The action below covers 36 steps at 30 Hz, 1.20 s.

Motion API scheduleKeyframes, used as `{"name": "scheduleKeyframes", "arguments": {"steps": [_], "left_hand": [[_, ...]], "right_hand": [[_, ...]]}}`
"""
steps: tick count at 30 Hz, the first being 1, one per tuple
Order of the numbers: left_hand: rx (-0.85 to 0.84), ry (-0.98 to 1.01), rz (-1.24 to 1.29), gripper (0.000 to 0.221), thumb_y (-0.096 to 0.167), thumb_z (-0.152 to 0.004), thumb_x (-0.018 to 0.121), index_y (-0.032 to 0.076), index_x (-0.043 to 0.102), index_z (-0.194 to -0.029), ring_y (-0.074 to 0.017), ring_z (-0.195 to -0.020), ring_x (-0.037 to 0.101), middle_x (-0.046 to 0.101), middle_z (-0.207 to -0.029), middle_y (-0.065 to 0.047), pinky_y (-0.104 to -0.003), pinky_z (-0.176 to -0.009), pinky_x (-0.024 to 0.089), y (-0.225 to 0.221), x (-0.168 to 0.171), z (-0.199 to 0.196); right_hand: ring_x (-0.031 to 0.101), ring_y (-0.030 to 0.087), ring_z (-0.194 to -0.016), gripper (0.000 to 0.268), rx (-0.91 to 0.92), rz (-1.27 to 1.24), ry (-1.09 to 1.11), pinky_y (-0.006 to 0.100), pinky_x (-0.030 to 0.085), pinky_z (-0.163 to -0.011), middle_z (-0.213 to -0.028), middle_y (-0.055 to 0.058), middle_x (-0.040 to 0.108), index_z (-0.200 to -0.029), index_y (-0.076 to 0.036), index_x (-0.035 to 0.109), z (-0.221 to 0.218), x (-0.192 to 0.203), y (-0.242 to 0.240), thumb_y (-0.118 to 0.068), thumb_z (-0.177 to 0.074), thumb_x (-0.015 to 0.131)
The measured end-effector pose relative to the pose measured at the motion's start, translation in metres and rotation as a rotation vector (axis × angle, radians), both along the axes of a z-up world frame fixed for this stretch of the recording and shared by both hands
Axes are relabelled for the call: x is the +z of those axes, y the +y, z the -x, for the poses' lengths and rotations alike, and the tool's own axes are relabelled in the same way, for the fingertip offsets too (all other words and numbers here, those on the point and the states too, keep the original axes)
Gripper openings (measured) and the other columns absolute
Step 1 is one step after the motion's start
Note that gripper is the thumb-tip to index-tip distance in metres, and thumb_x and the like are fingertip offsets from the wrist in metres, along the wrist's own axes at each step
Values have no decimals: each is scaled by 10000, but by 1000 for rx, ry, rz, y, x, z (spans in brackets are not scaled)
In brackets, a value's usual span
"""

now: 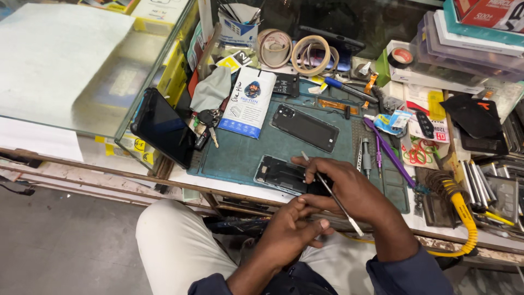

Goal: The person uses a metal spudger to pry and separate the internal components of a disassembled smartphone. They carefully lift the motherboard and battery area, manipulating the device's internal frame and ribbon cables while seated at a cluttered workbench.

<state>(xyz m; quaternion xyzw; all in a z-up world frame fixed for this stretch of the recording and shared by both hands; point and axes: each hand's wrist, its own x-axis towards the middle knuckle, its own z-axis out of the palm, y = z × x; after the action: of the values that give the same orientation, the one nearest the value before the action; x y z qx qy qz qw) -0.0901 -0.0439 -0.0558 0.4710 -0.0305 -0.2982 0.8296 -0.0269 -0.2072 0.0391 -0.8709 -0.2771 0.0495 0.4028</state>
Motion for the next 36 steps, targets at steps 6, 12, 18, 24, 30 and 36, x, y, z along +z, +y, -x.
{"name": "scheduleKeyframes", "arguments": {"steps": [6,12,18,24,30,36], "left_hand": [[-100,-17,-243,395,189,-943,691,6,628,-1286,-172,-893,769,762,-1092,-100,-283,-672,617,23,13,-4],[-30,-280,-640,410,282,-858,779,62,722,-1199,-170,-769,801,819,-994,-76,-281,-638,623,56,31,-6],[327,-1225,-1127,697,489,-685,882,104,695,-1235,-322,-1068,627,694,-1135,-98,-450,-887,487,110,50,-34],[164,-1371,-1106,838,497,-625,867,63,664,-1312,-331,-1216,534,649,-1369,-110,-483,-961,383,114,63,-71],[36,-1310,-1144,724,489,-682,859,99,704,-1272,-265,-1209,567,672,-1351,-51,-448,-969,387,113,59,-92],[105,-1362,-1122,734,536,-711,825,90,705,-1281,-277,-1201,565,669,-1352,-59,-433,-964,379,114,56,-87]], "right_hand": [[695,350,-1145,383,24,-21,-112,416,546,-896,-1369,123,692,-880,-60,554,1,-18,-2,-232,-754,873],[693,327,-1208,227,-8,-4,-124,399,555,-933,-1369,125,705,-932,-61,613,5,-30,-8,-171,-850,795],[707,261,-1188,295,-116,-164,-217,399,527,-1038,-1272,97,750,-1288,-55,683,21,-49,-33,-103,-1009,601],[738,239,-989,245,-152,-162,-204,365,575,-853,-1054,114,753,-1121,-40,759,41,-54,-45,-73,-882,716],[766,267,-1080,215,-22,-145,-327,377,607,-906,-1052,108,784,-1051,-49,745,47,-50,-28,8,-848,783],[770,282,-1065,213,42,-34,-435,374,618,-897,-1022,89,778,-1008,-53,739,40,-46,-24,-26,-812,818]]}}
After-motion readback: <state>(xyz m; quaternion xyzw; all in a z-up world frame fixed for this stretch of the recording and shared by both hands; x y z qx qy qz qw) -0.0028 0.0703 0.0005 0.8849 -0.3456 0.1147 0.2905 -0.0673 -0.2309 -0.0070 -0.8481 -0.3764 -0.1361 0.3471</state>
